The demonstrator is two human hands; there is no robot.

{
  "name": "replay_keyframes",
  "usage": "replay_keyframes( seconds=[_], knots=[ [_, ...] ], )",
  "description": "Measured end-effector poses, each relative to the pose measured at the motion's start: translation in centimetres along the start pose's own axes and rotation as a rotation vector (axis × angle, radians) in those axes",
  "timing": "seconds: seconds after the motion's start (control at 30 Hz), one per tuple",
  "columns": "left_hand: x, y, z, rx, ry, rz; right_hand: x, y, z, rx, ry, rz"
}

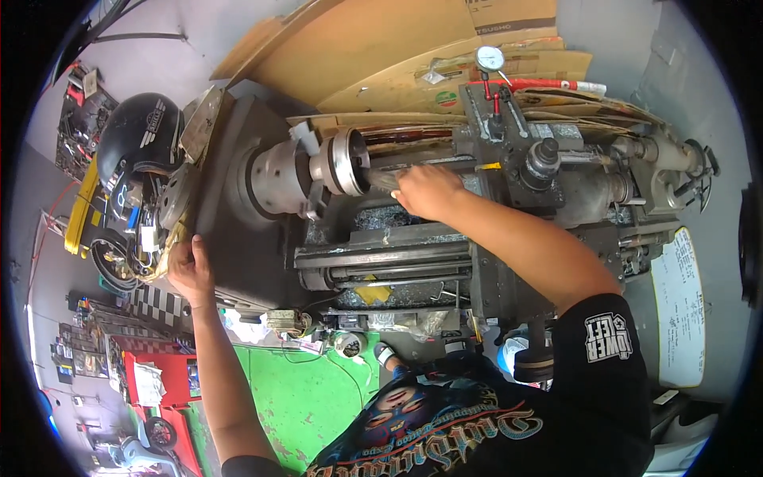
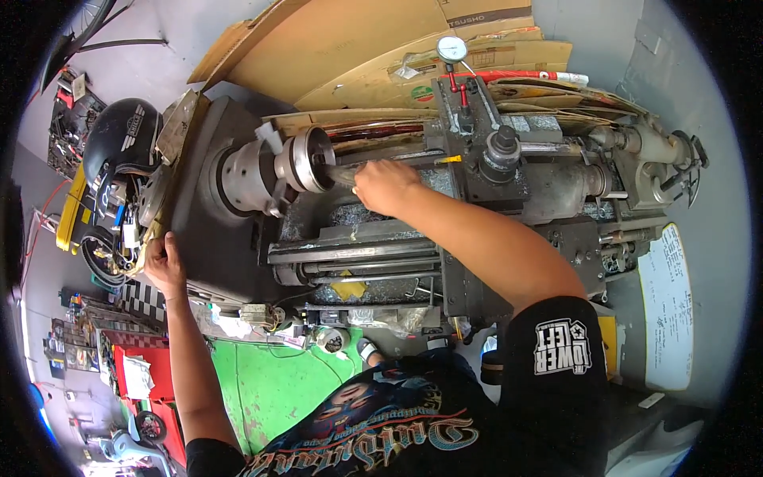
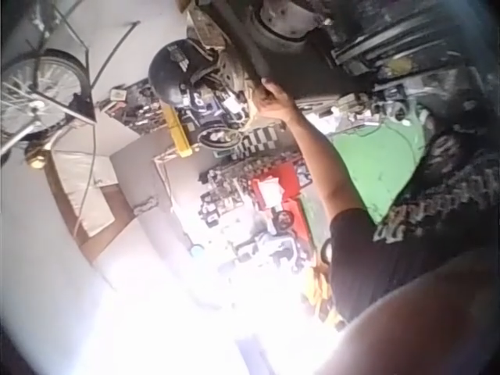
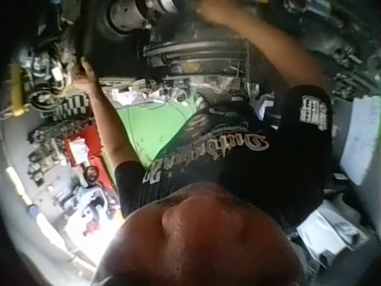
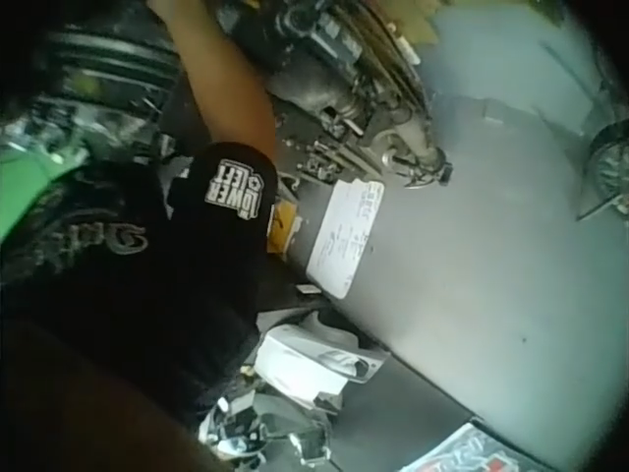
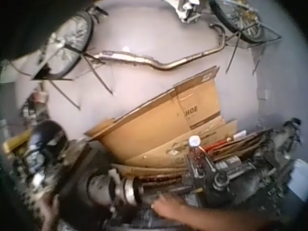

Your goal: Machining a motorcycle clutch bell on a lathe and then inspecting the finished part.

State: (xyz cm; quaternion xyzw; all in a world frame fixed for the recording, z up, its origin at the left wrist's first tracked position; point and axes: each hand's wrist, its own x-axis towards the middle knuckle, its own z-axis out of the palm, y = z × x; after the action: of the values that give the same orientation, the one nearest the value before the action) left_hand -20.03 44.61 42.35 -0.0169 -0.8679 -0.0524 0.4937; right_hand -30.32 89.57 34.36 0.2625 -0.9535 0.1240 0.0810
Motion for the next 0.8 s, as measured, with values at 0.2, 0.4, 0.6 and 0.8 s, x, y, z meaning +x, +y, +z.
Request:
replay_keyframes(
  seconds=[0.2,0.4,0.6,0.8],
  knots=[
    [0.0,-0.1,0.2,0.029,-0.041,-0.011,1.3,0.8,-0.2,0.001,0.074,-0.005],
    [0.1,0.1,-0.1,0.003,-0.031,-0.010,0.0,0.1,-0.4,0.023,-0.049,0.017],
    [0.1,0.3,0.1,-0.010,-0.024,0.003,0.8,0.3,-0.5,0.023,0.010,0.029],
    [0.1,0.2,0.1,-0.029,-0.005,0.033,0.7,0.0,-0.6,0.022,-0.020,0.048]
  ],
)
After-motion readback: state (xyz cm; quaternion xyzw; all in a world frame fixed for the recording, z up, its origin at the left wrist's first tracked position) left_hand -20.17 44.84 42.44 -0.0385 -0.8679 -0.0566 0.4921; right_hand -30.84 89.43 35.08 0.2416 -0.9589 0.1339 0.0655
